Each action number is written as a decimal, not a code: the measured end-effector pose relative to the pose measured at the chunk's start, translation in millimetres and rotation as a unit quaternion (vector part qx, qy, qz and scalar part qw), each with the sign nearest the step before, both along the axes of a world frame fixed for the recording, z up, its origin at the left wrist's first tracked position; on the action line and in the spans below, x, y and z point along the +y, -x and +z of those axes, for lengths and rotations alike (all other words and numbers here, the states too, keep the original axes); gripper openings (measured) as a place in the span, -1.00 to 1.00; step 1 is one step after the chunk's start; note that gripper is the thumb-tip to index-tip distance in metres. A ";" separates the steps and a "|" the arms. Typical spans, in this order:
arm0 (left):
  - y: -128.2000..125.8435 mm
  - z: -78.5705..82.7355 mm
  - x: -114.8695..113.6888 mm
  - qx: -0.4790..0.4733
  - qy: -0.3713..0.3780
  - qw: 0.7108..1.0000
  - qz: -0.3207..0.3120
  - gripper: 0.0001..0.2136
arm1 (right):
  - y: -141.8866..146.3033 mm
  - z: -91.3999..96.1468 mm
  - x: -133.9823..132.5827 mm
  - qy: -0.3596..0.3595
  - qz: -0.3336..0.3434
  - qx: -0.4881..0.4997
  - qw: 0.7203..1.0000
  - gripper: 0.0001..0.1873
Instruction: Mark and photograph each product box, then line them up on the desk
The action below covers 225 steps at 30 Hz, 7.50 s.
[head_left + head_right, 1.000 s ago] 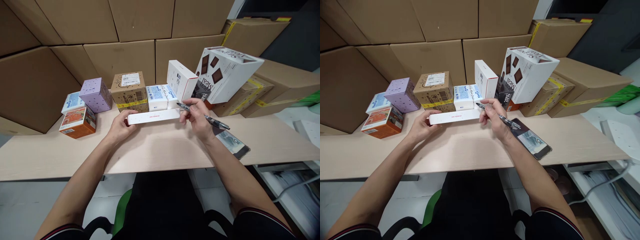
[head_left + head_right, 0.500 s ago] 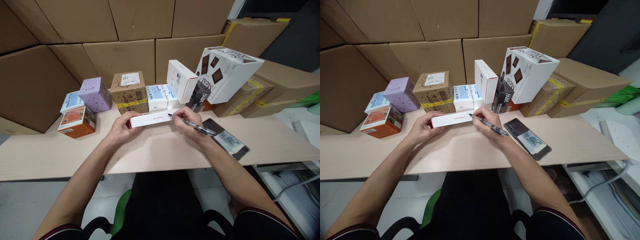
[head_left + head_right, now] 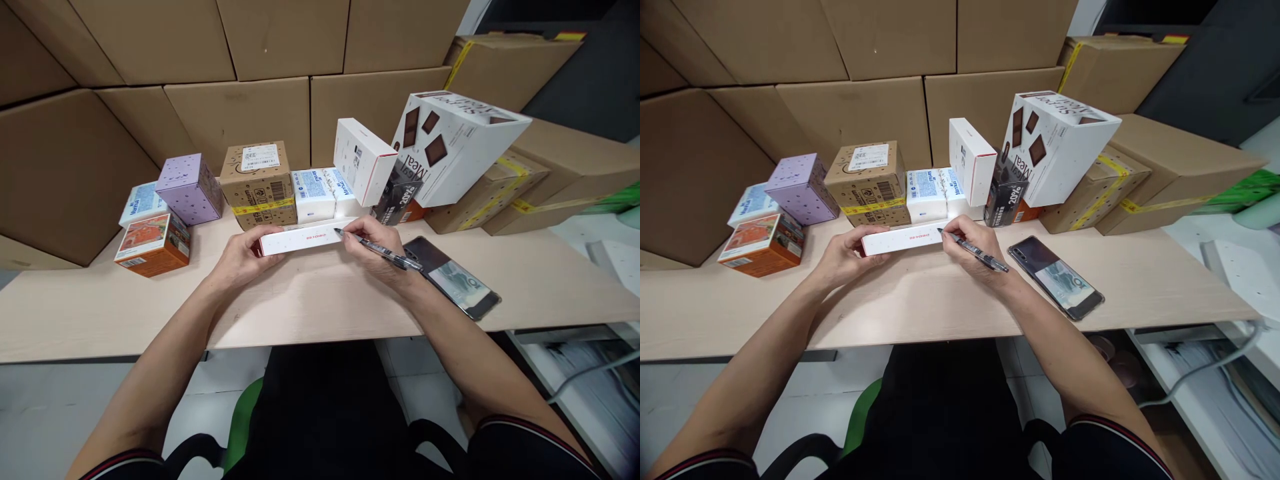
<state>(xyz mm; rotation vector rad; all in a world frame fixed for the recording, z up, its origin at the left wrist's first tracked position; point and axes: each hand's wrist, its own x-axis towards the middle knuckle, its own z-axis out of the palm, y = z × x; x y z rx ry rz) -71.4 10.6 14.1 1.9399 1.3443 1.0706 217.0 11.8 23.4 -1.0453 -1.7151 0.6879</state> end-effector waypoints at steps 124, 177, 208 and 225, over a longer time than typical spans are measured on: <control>0.1 10.3 5.5 -0.116 0.035 0.988 0.096 -0.52 | 20.7 5.2 -29.0 0.414 0.310 0.402 0.755 -0.36; 9.1 22.5 2.7 -0.160 0.085 0.983 0.018 -0.56 | -145.0 -20.4 -49.9 -0.028 -0.144 -0.378 0.914 -0.36; 111.8 46.0 117.4 0.031 -0.062 0.892 0.446 -0.54 | 54.5 31.4 65.0 0.071 -0.141 0.056 0.986 -0.50; 91.2 96.5 1.2 -0.034 -0.520 0.804 0.286 -0.59 | 56.6 19.9 66.9 0.066 -0.052 -0.026 0.996 -0.81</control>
